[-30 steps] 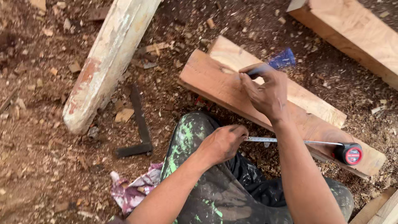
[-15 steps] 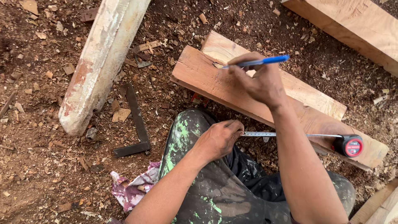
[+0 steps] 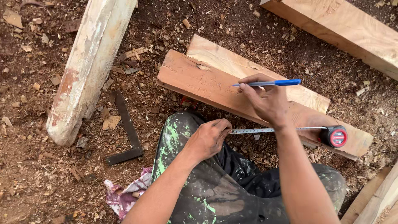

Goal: The person sits on the ground with wooden planks across their lap, extends a tape measure along a plank and marks measured points with a pen. They reposition the tape for additional measurements and later use an L-shaped square against the plank to mark straight lines across the board.

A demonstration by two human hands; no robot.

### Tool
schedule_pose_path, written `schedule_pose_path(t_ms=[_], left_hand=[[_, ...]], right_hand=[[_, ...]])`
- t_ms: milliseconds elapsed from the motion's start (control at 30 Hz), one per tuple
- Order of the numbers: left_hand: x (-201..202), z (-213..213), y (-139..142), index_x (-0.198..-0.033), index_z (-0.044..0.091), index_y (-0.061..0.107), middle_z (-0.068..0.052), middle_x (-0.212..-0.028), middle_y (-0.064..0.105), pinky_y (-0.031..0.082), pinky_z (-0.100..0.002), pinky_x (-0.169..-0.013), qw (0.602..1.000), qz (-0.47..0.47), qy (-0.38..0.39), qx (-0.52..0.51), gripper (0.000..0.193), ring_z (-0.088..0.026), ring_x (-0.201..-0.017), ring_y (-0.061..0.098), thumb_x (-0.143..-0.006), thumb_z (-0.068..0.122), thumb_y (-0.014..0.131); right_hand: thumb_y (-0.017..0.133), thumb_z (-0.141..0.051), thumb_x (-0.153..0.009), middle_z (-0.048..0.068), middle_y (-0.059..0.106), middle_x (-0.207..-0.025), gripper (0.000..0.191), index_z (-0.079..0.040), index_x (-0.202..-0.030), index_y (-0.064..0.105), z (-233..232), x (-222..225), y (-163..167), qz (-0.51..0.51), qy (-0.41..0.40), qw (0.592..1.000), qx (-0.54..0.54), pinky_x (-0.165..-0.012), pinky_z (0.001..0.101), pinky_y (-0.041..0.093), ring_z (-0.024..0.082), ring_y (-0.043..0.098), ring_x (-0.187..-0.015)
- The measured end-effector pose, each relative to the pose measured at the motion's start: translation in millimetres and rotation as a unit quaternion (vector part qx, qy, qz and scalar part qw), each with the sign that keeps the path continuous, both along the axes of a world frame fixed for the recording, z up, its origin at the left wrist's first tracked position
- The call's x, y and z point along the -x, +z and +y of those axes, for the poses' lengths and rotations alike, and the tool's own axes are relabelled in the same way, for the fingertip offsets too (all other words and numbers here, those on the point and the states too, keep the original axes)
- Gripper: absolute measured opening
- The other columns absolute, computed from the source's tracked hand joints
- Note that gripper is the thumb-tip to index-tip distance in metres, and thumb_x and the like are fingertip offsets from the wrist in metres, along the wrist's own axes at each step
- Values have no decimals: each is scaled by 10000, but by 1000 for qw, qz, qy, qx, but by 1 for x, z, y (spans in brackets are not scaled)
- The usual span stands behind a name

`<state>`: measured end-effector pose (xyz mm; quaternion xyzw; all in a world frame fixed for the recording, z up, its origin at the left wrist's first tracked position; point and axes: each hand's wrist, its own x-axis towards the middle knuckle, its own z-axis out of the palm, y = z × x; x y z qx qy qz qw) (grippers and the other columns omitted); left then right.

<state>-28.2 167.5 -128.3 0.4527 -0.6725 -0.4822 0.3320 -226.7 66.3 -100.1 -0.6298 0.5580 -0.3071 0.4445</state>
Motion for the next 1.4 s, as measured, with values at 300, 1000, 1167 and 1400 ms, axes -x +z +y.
schedule_pose_path(t_ms=[300,1000,1167,1400], left_hand=[[3,-1,4,-1065,28,617,-159,-961,700,574,-458,-732,1000,-18,0,-8,125,-396,-877,703,-950,39,666],[21,4,2,-1049,20,695,-161,-961,716,578,-400,-729,1000,-6,7,-29,115,-351,-865,723,-935,16,684],[32,-1,10,-1033,16,693,-154,-972,714,571,-406,-759,999,-14,21,35,100,-352,-905,709,-933,17,694],[51,-8,22,-1039,34,675,-117,-1032,671,589,-383,-836,985,-83,42,145,86,-308,-979,678,-958,10,690]], right_hand=[[767,-174,-922,77,694,-946,134,-47,-946,734,3,3,-12,91,44,995,-2,-705,297,615,138,729,-826],[572,18,-1163,139,689,-1003,106,-3,-1091,646,41,130,35,-95,-135,963,213,-814,287,612,187,684,-863],[517,-47,-1100,145,721,-1000,161,-66,-1217,627,79,185,78,164,-171,962,134,-798,315,559,228,726,-935],[864,-237,-729,173,641,-1355,596,-89,-1257,631,125,220,46,349,-39,923,155,-1110,497,464,340,555,-1321]])
